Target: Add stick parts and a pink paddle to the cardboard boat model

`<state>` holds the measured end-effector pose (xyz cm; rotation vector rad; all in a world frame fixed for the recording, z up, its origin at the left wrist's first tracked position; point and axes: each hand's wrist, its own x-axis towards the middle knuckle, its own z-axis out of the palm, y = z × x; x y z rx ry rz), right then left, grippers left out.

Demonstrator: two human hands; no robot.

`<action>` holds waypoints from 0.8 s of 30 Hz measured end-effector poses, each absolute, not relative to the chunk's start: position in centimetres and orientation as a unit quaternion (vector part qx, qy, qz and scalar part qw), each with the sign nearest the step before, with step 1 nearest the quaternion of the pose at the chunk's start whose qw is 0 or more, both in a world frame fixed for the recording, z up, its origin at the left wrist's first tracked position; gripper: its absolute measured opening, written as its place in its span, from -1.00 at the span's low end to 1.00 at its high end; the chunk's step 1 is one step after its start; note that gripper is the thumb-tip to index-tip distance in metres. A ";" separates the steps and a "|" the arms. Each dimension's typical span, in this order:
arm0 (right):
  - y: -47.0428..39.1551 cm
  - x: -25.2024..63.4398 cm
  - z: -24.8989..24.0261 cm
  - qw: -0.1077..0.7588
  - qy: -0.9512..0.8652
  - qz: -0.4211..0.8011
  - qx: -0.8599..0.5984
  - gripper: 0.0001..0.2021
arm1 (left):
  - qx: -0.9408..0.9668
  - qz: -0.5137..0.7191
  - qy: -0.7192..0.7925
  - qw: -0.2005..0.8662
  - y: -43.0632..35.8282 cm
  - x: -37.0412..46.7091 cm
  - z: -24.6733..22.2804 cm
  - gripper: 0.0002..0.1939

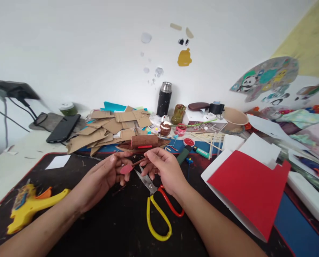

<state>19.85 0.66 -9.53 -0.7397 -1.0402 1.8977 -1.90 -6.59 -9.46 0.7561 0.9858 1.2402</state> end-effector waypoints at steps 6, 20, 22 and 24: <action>0.6 19.7 -9.8 0.412 -0.419 0.747 -0.310 -0.47 | 0.368 0.557 0.462 0.584 -6.7 -1.5 -8.9 -0.36; 0.1 19.3 -9.9 0.382 -0.448 0.740 -0.327 -0.44 | 0.487 0.480 0.531 0.501 -6.8 -0.9 -9.1 -0.37; 0.0 19.3 -9.9 0.375 -0.457 0.737 -0.327 -0.44 | 0.483 0.479 0.537 0.499 -6.8 -0.8 -9.2 -0.36; -0.1 19.2 -10.0 0.369 -0.465 0.736 -0.325 -0.43 | 0.479 0.477 0.542 0.499 -6.8 -0.8 -9.4 -0.34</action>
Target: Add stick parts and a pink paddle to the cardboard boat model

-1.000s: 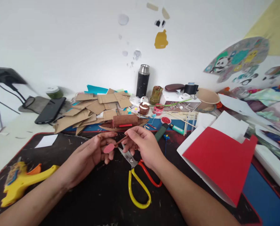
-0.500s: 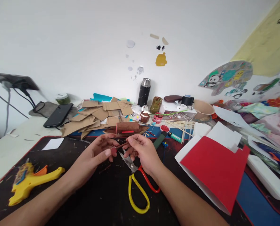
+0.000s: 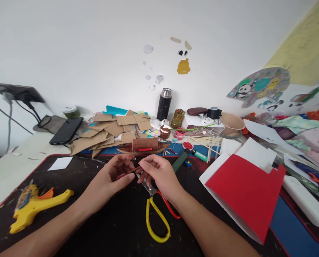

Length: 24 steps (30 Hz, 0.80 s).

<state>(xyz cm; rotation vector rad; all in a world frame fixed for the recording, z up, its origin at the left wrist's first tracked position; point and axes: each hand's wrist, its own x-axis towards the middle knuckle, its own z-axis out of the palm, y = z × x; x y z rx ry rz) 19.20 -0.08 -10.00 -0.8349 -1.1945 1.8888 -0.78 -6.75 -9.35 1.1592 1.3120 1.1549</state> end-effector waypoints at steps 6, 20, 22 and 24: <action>-0.3 18.9 -10.1 0.355 -0.487 0.728 -0.328 -0.46 | 0.491 0.462 0.538 0.506 -6.7 -0.9 -9.7 -0.38; -0.5 19.2 -10.0 0.330 -0.511 0.728 -0.315 -0.47 | 0.504 0.455 0.529 0.510 -6.5 -1.8 -9.2 -0.43; -0.4 19.3 -9.9 0.329 -0.506 0.732 -0.314 -0.45 | 0.511 0.450 0.531 0.505 -6.4 -2.0 -9.1 -0.43; -0.3 19.4 -9.8 0.331 -0.502 0.735 -0.315 -0.42 | 0.520 0.447 0.537 0.492 -6.3 -2.1 -9.0 -0.41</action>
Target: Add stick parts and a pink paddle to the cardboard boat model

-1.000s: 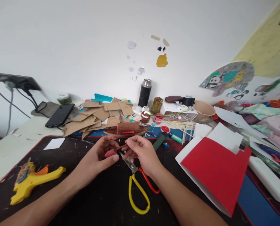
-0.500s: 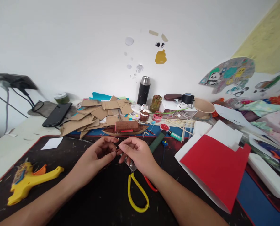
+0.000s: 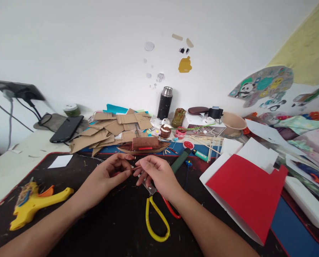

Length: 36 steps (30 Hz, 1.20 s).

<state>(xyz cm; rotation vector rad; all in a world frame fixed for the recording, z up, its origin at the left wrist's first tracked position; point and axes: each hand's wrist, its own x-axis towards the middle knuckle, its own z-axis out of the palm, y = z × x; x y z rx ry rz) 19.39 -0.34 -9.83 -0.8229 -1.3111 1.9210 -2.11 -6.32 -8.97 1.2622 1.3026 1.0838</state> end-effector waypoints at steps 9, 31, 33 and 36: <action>-0.4 19.3 -10.1 0.321 -0.533 0.708 -0.334 -0.50 | 0.549 0.437 0.549 0.454 -6.2 -2.4 -8.6 -0.41; -0.8 19.1 -10.5 0.300 -0.592 0.658 -0.356 -0.76 | 0.572 0.433 0.554 0.422 -5.9 -3.5 -8.3 -0.40; -0.8 19.2 -10.2 0.308 -0.589 0.652 -0.365 -0.75 | 0.569 0.447 0.538 0.433 -5.8 -4.1 -8.3 -0.36; -0.7 19.3 -10.0 0.321 -0.593 0.635 -0.376 -0.78 | 0.587 0.447 0.534 0.412 -5.6 -4.9 -8.7 -0.31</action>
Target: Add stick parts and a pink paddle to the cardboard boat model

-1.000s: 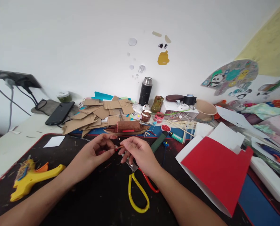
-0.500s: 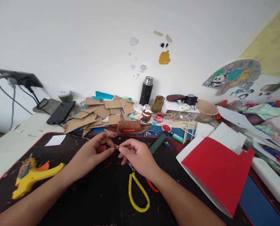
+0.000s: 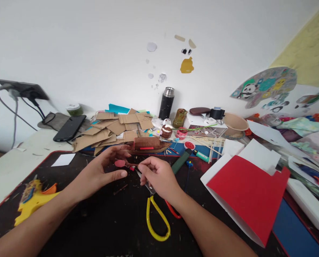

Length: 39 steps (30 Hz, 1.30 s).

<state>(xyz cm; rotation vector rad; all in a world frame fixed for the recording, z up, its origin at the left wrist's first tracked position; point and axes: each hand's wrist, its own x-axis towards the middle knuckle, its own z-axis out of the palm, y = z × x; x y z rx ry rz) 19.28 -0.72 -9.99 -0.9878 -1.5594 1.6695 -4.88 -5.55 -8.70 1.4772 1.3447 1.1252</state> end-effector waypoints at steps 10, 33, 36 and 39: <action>-0.6 19.3 -10.1 0.338 -0.595 0.631 -0.366 -0.73 | 0.652 0.392 0.595 0.258 -5.3 -5.7 -9.4 -0.31; -0.5 19.5 -10.2 0.336 -0.591 0.633 -0.369 -0.70 | 0.680 0.384 0.586 0.214 -5.4 -5.7 -7.9 -0.35; -0.4 19.5 -10.3 0.335 -0.592 0.633 -0.370 -0.70 | 0.679 0.383 0.589 0.214 -5.4 -5.7 -8.0 -0.34; -0.4 19.5 -10.4 0.339 -0.592 0.630 -0.371 -0.70 | 0.678 0.379 0.594 0.210 -5.5 -5.7 -8.1 -0.33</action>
